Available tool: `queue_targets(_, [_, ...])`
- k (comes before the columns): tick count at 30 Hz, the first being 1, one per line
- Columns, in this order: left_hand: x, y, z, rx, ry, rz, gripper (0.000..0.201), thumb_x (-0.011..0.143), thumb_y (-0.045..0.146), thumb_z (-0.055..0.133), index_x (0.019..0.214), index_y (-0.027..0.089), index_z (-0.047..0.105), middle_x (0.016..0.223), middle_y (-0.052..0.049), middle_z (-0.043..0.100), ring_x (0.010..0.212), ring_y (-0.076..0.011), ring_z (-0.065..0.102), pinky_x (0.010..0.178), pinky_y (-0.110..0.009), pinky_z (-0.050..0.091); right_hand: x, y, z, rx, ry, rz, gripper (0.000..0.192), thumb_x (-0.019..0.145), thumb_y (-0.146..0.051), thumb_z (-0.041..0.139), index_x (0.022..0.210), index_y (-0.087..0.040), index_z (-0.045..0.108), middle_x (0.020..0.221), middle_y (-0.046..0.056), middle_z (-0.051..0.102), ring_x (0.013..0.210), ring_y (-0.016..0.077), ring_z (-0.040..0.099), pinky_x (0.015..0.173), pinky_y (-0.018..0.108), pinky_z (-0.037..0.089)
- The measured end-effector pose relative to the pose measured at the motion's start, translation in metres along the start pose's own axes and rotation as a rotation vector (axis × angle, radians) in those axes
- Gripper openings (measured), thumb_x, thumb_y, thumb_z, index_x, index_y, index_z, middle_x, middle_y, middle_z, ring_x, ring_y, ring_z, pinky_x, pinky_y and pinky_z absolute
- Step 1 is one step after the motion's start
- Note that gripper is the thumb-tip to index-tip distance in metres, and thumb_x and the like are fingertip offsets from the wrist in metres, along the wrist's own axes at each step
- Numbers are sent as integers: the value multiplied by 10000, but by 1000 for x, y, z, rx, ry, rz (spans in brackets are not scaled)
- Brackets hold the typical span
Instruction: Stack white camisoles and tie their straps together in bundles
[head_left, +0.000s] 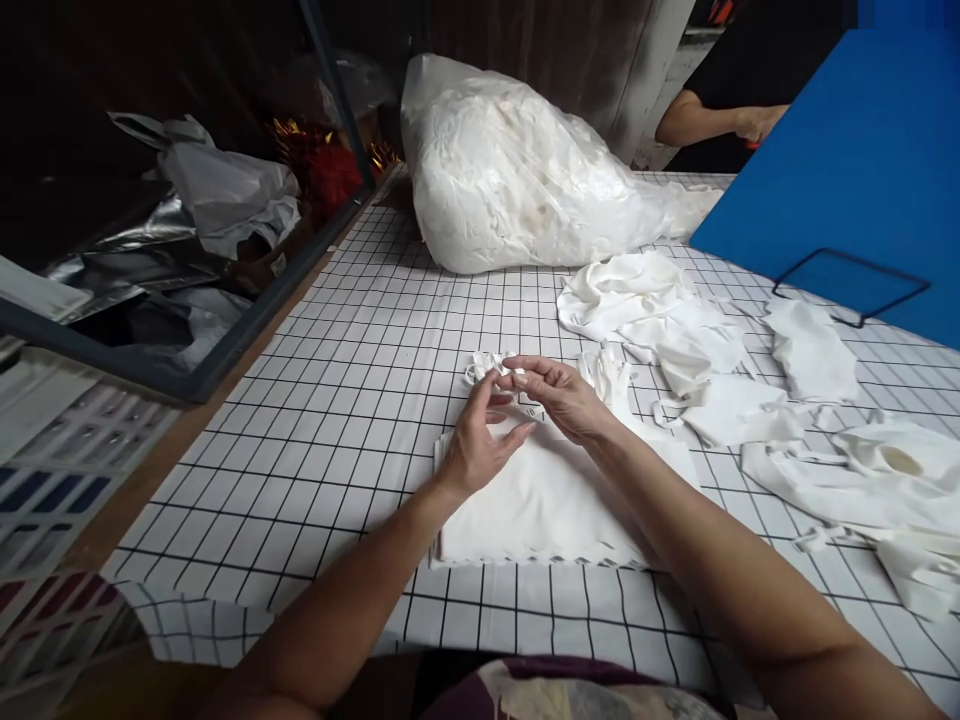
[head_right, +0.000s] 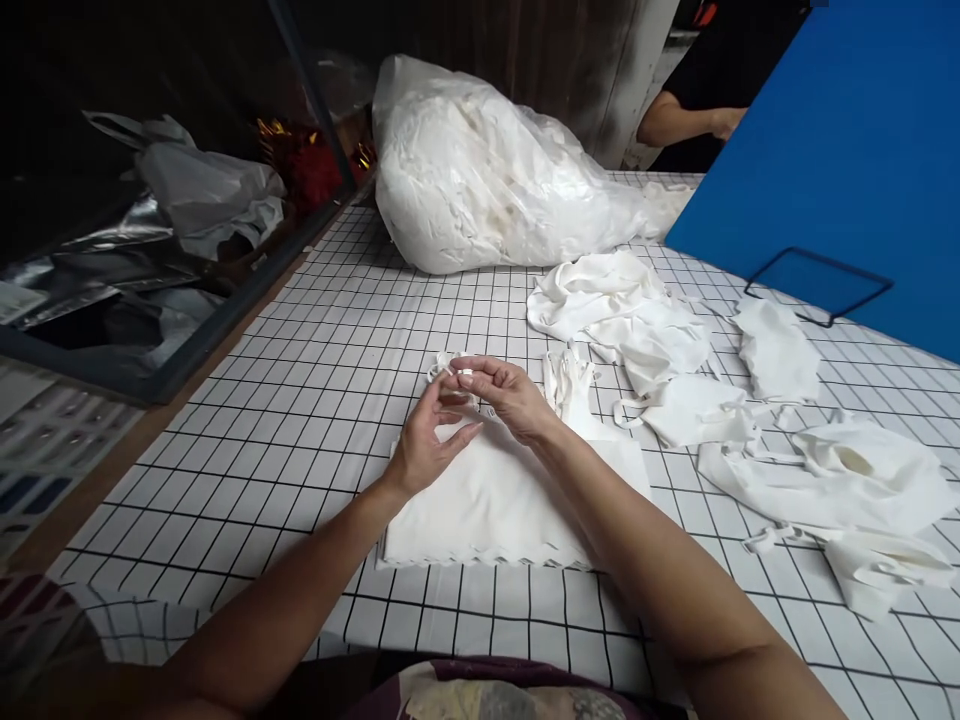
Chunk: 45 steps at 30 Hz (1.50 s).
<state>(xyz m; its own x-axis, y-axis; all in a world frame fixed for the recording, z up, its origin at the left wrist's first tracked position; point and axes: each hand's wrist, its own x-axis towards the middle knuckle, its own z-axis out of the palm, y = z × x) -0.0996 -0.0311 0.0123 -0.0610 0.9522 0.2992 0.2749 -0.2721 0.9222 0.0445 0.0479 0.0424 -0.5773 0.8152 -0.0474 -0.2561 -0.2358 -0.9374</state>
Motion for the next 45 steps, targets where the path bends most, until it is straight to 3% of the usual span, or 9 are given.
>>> queue_targets(2, [1, -1, -2, -8, 59, -18, 939, 785, 259, 766, 1529, 306, 196, 1498, -157, 389, 1200, -258, 583, 896, -387, 578, 0, 4, -1, 12, 12, 22, 300, 804, -339, 768, 1077, -227, 716, 938, 24, 762, 888, 143, 684, 853, 307, 494])
queue_targets(4, [2, -1, -6, 25, 70, -59, 983, 768, 240, 776, 1535, 315, 165, 1515, -163, 370, 1178, -255, 596, 855, -374, 581, 0, 7, -4, 28, 30, 43, 315, 801, -337, 771, 1090, -227, 712, 956, 27, 762, 873, 139, 681, 827, 296, 497])
queue_targets(7, [5, 2, -12, 111, 71, -143, 726, 765, 231, 764, 1401, 255, 416, 1350, -140, 551, 981, -208, 658, 720, -327, 569, 1, 11, -5, 41, 62, 56, 328, 788, -339, 782, 1085, -218, 713, 975, 38, 763, 871, 141, 680, 817, 292, 504])
queue_targets(10, [5, 5, -13, 197, 56, -120, 357, 759, 253, 763, 1080, 198, 616, 1090, -79, 679, 795, -150, 637, 652, -278, 527, 1, 14, -3, 52, 75, 47, 332, 784, -344, 785, 1079, -210, 712, 969, 44, 765, 895, 152, 688, 858, 307, 508])
queue_targets(18, [3, 4, -12, -3, -27, -185, 151, 828, 297, 685, 781, 158, 649, 709, -10, 651, 587, -98, 570, 540, -211, 451, -2, 18, 5, -24, 63, -6, 339, 811, -375, 759, 1101, -210, 701, 985, 56, 763, 926, 169, 689, 857, 331, 518])
queue_targets(24, [6, 4, -16, -122, -45, -288, 185, 806, 323, 709, 782, 149, 651, 714, -9, 636, 606, -101, 564, 544, -210, 439, 0, 15, 0, -55, 52, -3, 337, 903, -404, 646, 1193, -236, 671, 1057, 57, 750, 824, 127, 641, 742, 272, 475])
queue_targets(34, [6, 6, -20, -243, -36, -339, 186, 756, 266, 767, 879, 149, 689, 805, -28, 679, 744, -131, 635, 723, -268, 531, -1, 9, -7, 25, -28, -37, 373, 899, -362, 648, 1267, -304, 631, 1357, 43, 615, 1115, 176, 603, 800, 278, 486])
queue_targets(39, [8, 10, -20, -252, -36, -313, 254, 772, 223, 755, 1004, 144, 689, 874, -45, 692, 818, -135, 647, 780, -278, 542, -2, 12, -7, -39, -105, -66, 454, 821, -315, 745, 1256, -262, 628, 1297, 79, 628, 1077, 181, 609, 876, 326, 499])
queue_targets(45, [8, 9, -22, -232, -44, -331, 273, 787, 223, 739, 1039, 145, 665, 842, -45, 694, 794, -142, 661, 758, -285, 544, -2, 13, -10, -66, -99, -54, 267, 805, -305, 766, 1041, -213, 684, 1028, 33, 649, 894, 129, 607, 849, 307, 498])
